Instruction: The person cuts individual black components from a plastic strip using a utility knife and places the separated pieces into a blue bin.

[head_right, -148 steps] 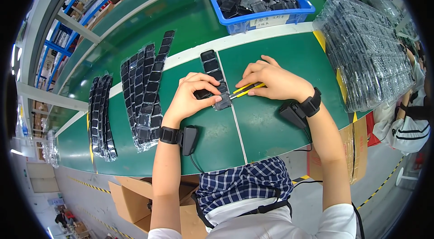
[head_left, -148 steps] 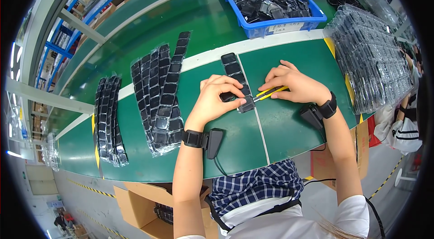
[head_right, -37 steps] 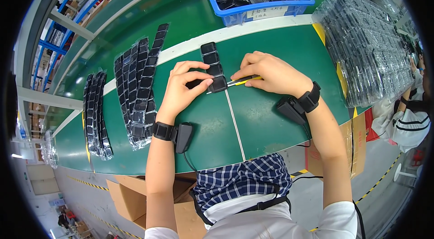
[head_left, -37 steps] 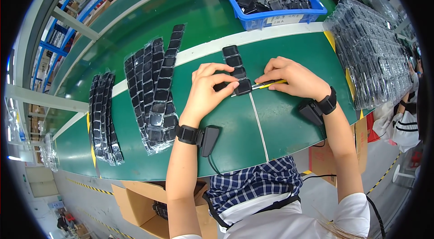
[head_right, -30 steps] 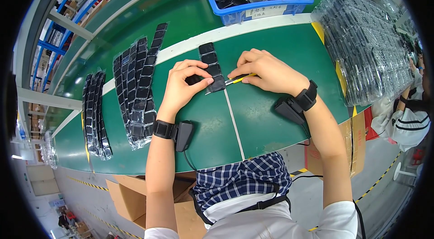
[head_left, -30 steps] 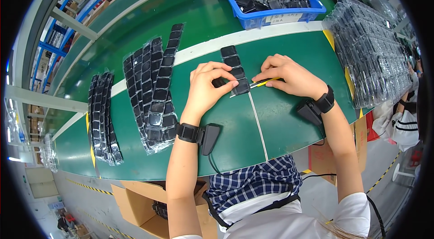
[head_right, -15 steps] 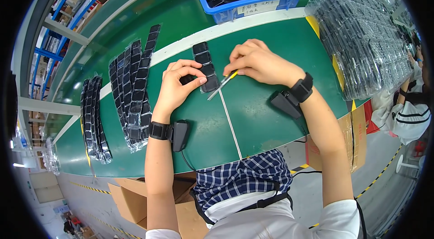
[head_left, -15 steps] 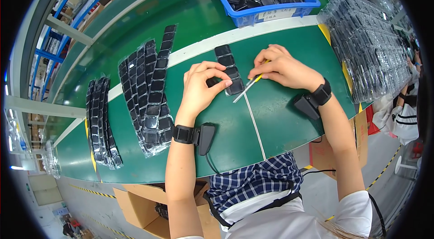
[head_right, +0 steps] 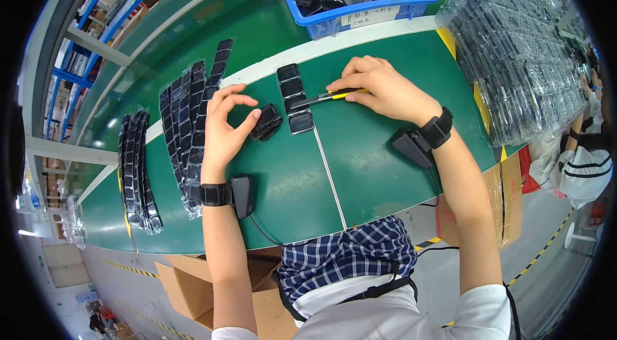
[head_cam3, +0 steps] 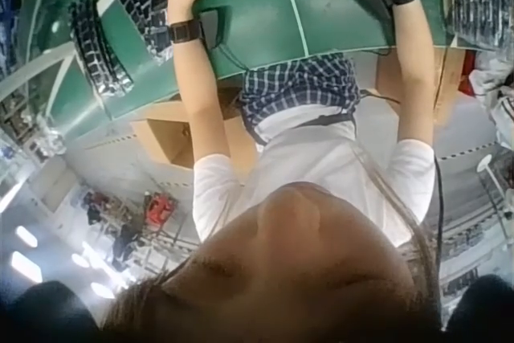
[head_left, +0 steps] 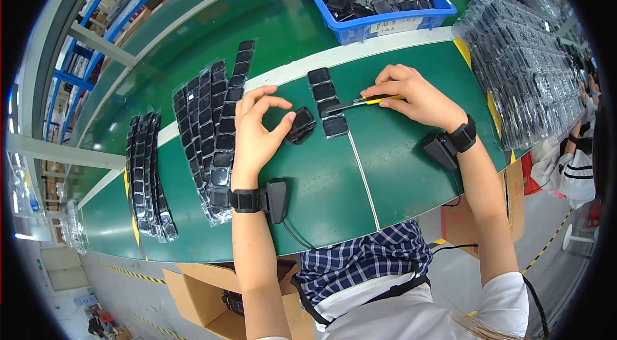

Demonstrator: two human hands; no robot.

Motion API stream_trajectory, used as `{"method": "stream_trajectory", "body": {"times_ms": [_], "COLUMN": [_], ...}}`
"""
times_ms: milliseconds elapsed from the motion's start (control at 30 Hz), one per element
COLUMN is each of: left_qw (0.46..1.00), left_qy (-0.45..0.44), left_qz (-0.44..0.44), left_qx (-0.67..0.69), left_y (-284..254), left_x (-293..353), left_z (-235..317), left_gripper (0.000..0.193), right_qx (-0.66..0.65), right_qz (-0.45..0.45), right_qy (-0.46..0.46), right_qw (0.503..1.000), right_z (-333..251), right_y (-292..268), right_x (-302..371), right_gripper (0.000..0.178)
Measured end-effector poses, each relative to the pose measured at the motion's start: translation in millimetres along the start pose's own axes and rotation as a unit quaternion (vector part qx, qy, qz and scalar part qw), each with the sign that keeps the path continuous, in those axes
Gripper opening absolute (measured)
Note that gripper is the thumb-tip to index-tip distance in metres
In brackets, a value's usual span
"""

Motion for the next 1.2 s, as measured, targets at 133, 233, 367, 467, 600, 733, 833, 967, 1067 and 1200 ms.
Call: {"method": "stream_trajectory", "body": {"times_ms": [133,233,367,467,600,733,833,967,1067,1200], "left_qw": [0.995,0.984,0.979,0.979,0.984,0.989,0.991,0.993,0.993,0.994], "left_qy": [0.085,0.136,0.162,0.180,0.165,0.129,0.110,0.073,0.081,0.068], "left_qz": [-0.042,-0.100,-0.111,-0.092,-0.058,-0.048,-0.061,-0.095,-0.083,-0.088], "left_qx": [0.001,-0.055,-0.054,-0.023,-0.038,-0.058,-0.046,-0.016,0.001,0.006], "left_y": [6,18,26,25,28,36,39,41,39,41], "left_x": [-6,-6,-5,-7,-9,-5,-4,-5,-5,-5], "left_z": [28,47,49,51,48,37,34,31,34,31], "left_gripper": [0.031,0.042,0.031,0.024,0.016,0.011,0.012,0.012,0.013,0.014], "right_qx": [0.017,0.019,0.032,0.032,0.023,0.022,0.022,0.027,0.027,0.028], "right_qz": [0.014,0.008,0.005,-0.017,-0.048,-0.071,-0.080,-0.078,-0.076,-0.085], "right_qy": [-0.007,-0.003,-0.016,-0.025,-0.024,-0.007,-0.005,0.000,0.006,0.012], "right_qw": [1.000,1.000,0.999,0.999,0.998,0.997,0.997,0.997,0.997,0.996], "right_z": [-1,-2,-5,-5,-5,-9,-10,-10,-11,-13], "right_y": [4,9,10,8,6,9,10,12,13,14], "right_x": [1,0,0,1,2,4,4,4,4,3], "right_gripper": [0.038,0.039,0.038,0.036,0.035,0.035,0.035,0.034,0.035,0.035]}}
Point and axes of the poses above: each hand's wrist, its own x-axis away from the middle knuckle, its own y-axis out of the palm, z = x × y, the point moved 4 cm from there along -x, towards the middle knuckle, and after that the axes turned 14 degrees about y, right-handed, at the moved point
